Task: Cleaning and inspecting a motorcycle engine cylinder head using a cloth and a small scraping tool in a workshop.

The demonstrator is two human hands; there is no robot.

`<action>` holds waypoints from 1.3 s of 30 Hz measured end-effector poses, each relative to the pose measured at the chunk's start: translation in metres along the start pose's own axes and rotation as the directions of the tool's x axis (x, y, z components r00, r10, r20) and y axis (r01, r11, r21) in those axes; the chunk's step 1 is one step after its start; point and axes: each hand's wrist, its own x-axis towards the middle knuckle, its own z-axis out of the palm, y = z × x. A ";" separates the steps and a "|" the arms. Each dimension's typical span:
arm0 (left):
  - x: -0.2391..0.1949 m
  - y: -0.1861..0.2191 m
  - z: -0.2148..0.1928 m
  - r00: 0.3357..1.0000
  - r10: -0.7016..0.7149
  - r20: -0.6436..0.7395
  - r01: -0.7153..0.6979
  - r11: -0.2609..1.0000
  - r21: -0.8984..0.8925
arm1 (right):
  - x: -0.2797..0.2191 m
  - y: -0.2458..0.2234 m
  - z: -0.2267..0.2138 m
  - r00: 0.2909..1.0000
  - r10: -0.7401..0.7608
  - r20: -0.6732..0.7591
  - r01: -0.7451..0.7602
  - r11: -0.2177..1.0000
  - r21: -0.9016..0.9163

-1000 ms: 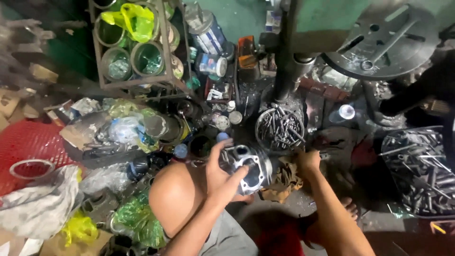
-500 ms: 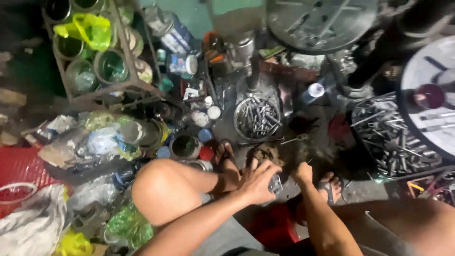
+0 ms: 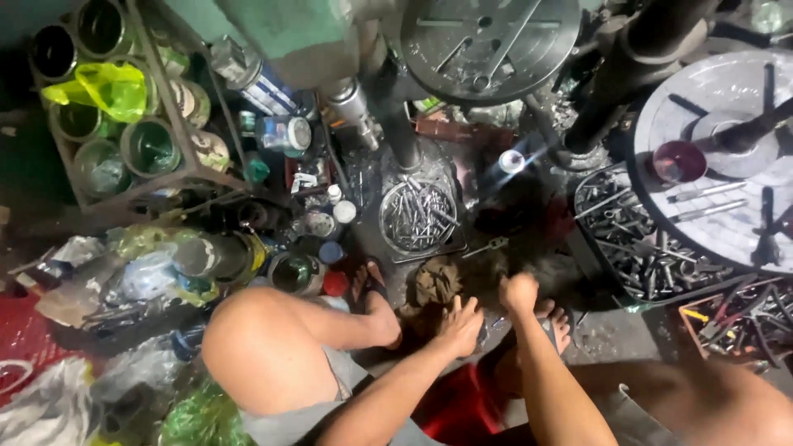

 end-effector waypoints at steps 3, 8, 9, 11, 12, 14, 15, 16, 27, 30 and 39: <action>0.018 -0.011 0.019 0.987 -0.096 -0.131 0.074 0.983 -0.166 | 0.002 -0.061 -0.095 0.986 -0.005 0.166 -0.027 0.981 0.190; 0.045 -0.028 0.022 0.998 0.060 -0.005 -0.059 0.995 0.083 | -0.045 -0.136 -0.276 0.833 -0.442 0.334 0.475 0.880 -0.020; 0.040 -0.020 0.009 0.998 0.068 0.000 -0.067 0.994 0.091 | -0.051 -0.131 -0.291 0.838 -0.436 0.327 0.467 0.884 -0.017; 0.038 -0.003 -0.021 0.991 0.090 -0.097 -0.074 0.985 0.156 | -0.060 -0.123 -0.323 0.767 -0.509 0.390 0.583 0.807 -0.095; 0.050 -0.012 -0.016 0.991 0.095 -0.099 -0.078 0.984 0.163 | -0.065 -0.118 -0.327 0.770 -0.510 0.383 0.581 0.808 -0.094; 0.079 -0.029 -0.006 0.703 0.327 -0.632 -0.237 0.945 0.224 | -0.075 -0.108 -0.335 0.807 -0.410 0.425 0.550 0.785 -0.286; 0.093 -0.027 -0.022 0.696 0.332 -0.636 -0.241 0.943 0.228 | -0.075 -0.097 -0.337 0.810 -0.411 0.417 0.548 0.784 -0.291; 0.105 -0.027 -0.037 0.832 0.190 -0.522 -0.151 0.982 0.116 | -0.075 -0.087 -0.337 0.779 -0.397 0.486 0.580 0.750 -0.316; 0.262 -0.082 -0.080 0.932 -0.041 -0.361 0.225 0.845 0.485 | -0.071 -0.108 -0.375 0.727 -0.365 0.582 0.483 0.874 -0.055; 0.275 -0.079 -0.092 0.972 -0.170 -0.160 0.231 0.787 0.572 | -0.063 -0.108 -0.374 0.758 -0.192 0.623 0.372 0.912 -0.172; 0.291 -0.107 -0.080 0.923 -0.027 -0.383 0.189 0.900 0.393 | -0.058 -0.095 -0.359 0.830 -0.431 0.353 0.436 0.897 0.069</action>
